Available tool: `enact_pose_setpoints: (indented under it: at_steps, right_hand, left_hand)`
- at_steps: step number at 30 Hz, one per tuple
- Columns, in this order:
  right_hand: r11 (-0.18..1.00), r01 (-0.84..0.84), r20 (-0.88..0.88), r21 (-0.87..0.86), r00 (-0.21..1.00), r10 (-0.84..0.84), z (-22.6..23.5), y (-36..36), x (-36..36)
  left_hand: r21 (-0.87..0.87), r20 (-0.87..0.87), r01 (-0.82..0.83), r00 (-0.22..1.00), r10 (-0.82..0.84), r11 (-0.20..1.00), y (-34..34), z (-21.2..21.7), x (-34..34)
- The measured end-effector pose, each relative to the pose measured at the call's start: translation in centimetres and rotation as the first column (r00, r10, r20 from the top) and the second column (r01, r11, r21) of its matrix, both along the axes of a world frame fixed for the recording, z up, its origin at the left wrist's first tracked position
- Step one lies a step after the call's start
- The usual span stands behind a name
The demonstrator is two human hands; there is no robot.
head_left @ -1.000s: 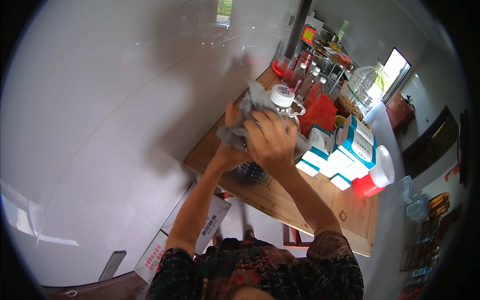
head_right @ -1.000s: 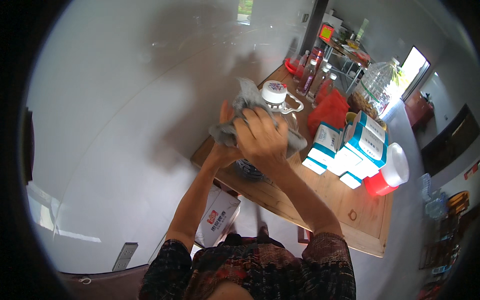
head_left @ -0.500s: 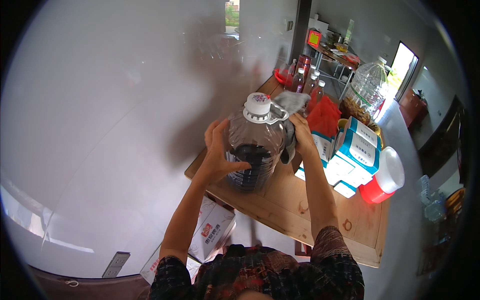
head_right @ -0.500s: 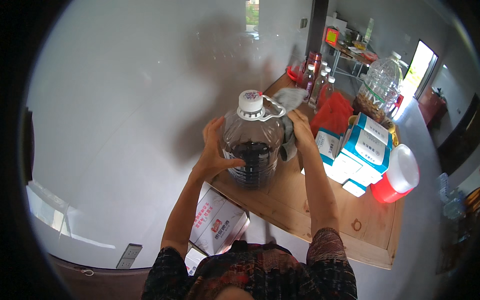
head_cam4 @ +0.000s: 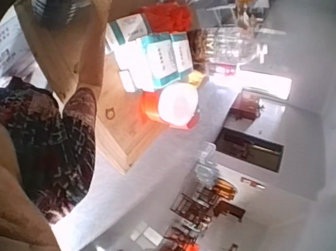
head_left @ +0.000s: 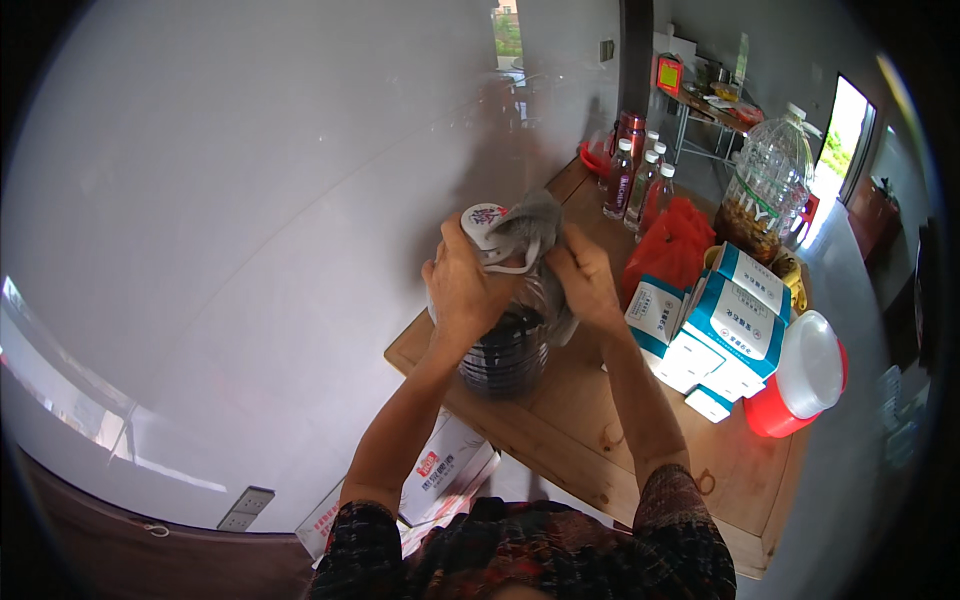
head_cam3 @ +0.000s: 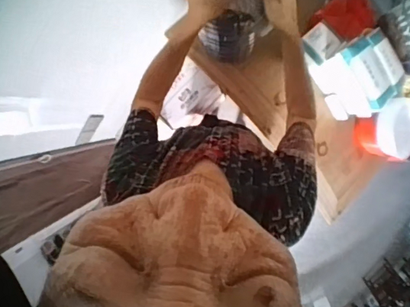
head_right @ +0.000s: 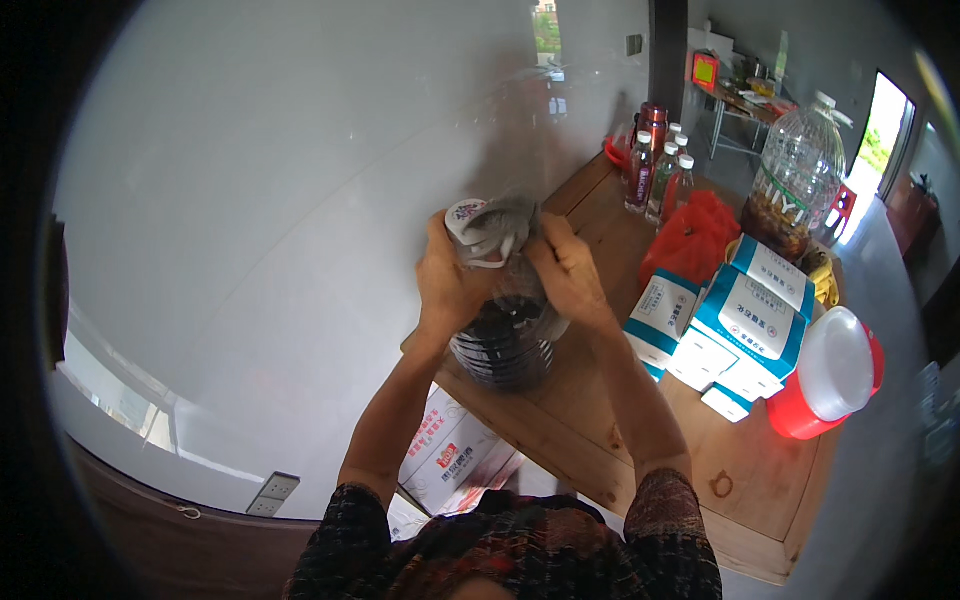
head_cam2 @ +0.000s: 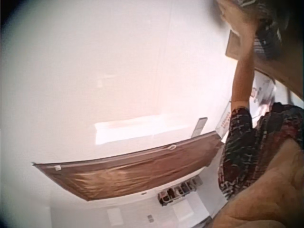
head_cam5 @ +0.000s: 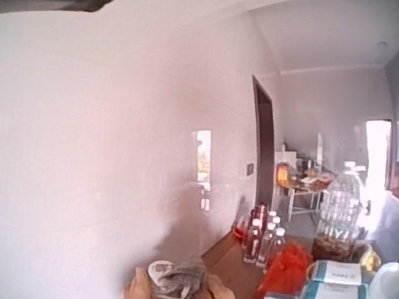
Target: The person wipes a wooden table surface with a grey cloth, then cleans a large plastic bottle, a red thermos, and several small water bottles one by one. The person moves items like boxes and a red container to access the table surface and continues wiping the table between cleaning the bottles.
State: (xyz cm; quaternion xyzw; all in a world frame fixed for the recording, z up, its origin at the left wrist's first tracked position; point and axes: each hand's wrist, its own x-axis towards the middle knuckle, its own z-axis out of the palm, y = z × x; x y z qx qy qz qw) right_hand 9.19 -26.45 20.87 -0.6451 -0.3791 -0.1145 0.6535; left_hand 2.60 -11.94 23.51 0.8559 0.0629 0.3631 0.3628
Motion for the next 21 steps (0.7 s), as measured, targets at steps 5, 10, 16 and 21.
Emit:
enact_pose_setpoints:
  at_steps: [5,10,16,21]
  right_hand:
    - [0.991,0.130,0.419,-0.043,0.902,-0.100,-1.9,-0.1,-1.0]
    - [0.968,0.238,0.228,0.077,0.941,-0.250,-3.0,1.0,-0.9]
    - [0.935,0.336,0.352,0.117,0.866,-0.356,-5.8,1.4,-2.0]
    - [0.978,0.055,0.170,0.203,0.981,-0.090,-5.3,2.0,3.6]
  left_hand:
    - [-0.187,0.091,0.248,0.968,-0.234,0.951,2.2,-0.2,1.1]
    - [-0.228,0.099,0.417,0.909,-0.406,0.880,4.3,-1.0,3.3]
    - [-0.395,0.045,0.504,0.846,-0.532,0.768,5.5,-0.2,3.6]
    - [-0.399,0.069,0.568,0.801,-0.594,0.720,6.8,-1.1,4.9]
